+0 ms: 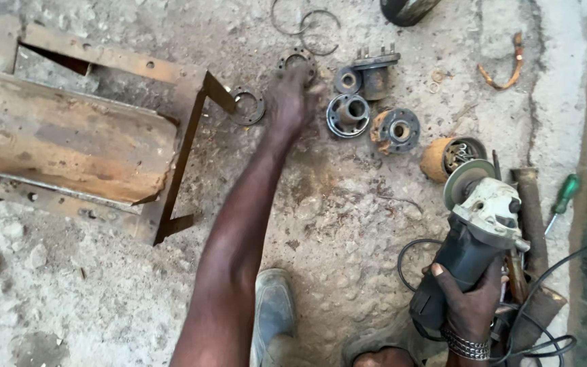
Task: The person uses an angle grinder to clean and smooth the surfaces of several small metal parts on the floor. The person holds each part with the left hand and grinds it with the right hand, producing sparks, then sets the part aside and picks up the next one.
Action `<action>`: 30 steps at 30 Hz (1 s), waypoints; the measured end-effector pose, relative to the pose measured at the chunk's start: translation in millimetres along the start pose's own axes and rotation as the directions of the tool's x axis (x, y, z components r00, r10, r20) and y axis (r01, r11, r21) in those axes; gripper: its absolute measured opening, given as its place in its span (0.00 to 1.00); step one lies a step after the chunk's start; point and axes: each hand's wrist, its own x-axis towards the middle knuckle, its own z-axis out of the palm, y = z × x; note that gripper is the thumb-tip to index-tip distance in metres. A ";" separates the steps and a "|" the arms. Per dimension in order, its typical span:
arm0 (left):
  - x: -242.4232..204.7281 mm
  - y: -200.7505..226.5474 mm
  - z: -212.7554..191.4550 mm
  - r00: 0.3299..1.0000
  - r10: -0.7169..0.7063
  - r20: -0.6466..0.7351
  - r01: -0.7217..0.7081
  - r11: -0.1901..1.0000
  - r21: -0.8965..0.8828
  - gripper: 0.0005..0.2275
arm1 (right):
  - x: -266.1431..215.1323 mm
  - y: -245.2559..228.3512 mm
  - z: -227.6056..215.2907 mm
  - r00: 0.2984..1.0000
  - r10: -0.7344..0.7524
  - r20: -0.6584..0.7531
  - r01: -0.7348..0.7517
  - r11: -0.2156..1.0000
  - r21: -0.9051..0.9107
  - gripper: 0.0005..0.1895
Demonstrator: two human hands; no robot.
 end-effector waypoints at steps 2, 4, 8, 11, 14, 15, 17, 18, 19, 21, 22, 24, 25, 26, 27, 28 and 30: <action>9.8 -21.6 -6.3 0.993 0.090 -0.082 -0.048 0.910 0.412 0.28 | -0.7 -3.2 6.9 0.996 -0.082 0.029 0.083 0.997 -0.004 0.40; 13.5 -27.7 -7.1 0.977 0.194 -0.091 -0.106 0.805 0.584 0.34 | 1.1 -6.3 13.6 0.994 -0.092 0.050 0.093 0.995 -0.018 0.40; -30.1 -20.9 -2.7 0.999 0.010 0.051 -0.034 0.862 0.506 0.16 | -1.0 -3.7 20.7 0.996 0.027 0.080 -0.025 0.999 -0.019 0.41; -94.3 -14.0 -12.2 0.996 0.084 0.003 -0.080 0.927 0.367 0.10 | -5.7 -0.9 24.0 0.994 0.067 0.084 -0.064 0.998 -0.028 0.43; -152.6 -9.6 -13.9 0.892 -0.358 0.276 0.411 0.896 -0.166 0.07 | -10.7 0.1 29.1 0.988 0.063 0.139 -0.061 0.998 -0.022 0.43; -168.9 -8.6 -9.5 0.958 -0.208 0.198 0.220 0.974 -0.043 0.08 | -11.9 0.7 32.0 0.985 0.056 0.165 -0.055 0.998 -0.013 0.43; -193.4 -11.1 1.3 0.983 0.136 0.121 -0.162 0.958 0.237 0.12 | -14.6 3.5 35.3 0.978 0.007 0.207 0.022 0.990 -0.138 0.43; -199.0 -16.1 3.3 0.982 0.127 0.140 -0.158 0.959 0.235 0.08 | -14.8 4.8 38.7 0.973 -0.020 0.228 0.066 0.978 -0.196 0.44; -204.5 -22.3 4.5 0.980 0.119 0.160 -0.155 0.960 0.234 0.03 | -16.4 6.4 43.0 0.970 -0.044 0.241 0.097 0.973 -0.210 0.44; -218.1 -35.2 9.7 0.979 0.145 0.142 -0.172 0.964 0.200 0.04 | -20.8 9.6 49.1 0.957 -0.086 0.276 0.156 0.958 -0.242 0.45; -223.0 -43.0 9.7 0.978 0.183 0.102 -0.199 0.964 0.176 0.08 | -23.3 11.0 54.2 0.952 -0.068 0.297 0.144 0.960 -0.242 0.45; -229.7 -54.9 12.5 0.974 0.228 0.012 -0.227 0.967 0.117 0.14 | -28.6 13.4 63.6 0.941 -0.031 0.336 0.119 0.962 -0.245 0.44; -231.7 -58.3 15.3 0.972 0.233 -0.038 -0.230 0.970 0.081 0.16 | -31.8 15.3 70.0 0.941 0.030 0.338 0.060 0.966 -0.252 0.46; -232.8 -59.9 18.4 0.967 0.239 -0.087 -0.236 0.971 0.043 0.18 | -34.5 17.3 76.2 0.937 0.090 0.337 0.001 0.965 -0.261 0.48; -232.7 -60.6 20.1 0.960 0.251 -0.122 -0.247 0.968 0.054 0.17 | -36.5 19.0 80.6 0.930 0.150 0.336 -0.058 0.961 -0.269 0.50; -233.5 -59.1 22.2 0.952 0.261 -0.159 -0.254 0.965 0.064 0.18 | -37.7 20.3 83.1 0.926 0.139 0.350 -0.034 0.956 -0.291 0.51; -236.5 -54.0 21.3 0.947 0.248 -0.202 -0.232 0.968 0.098 0.22 | -40.0 22.9 88.5 0.918 0.118 0.379 0.015 0.944 -0.330 0.54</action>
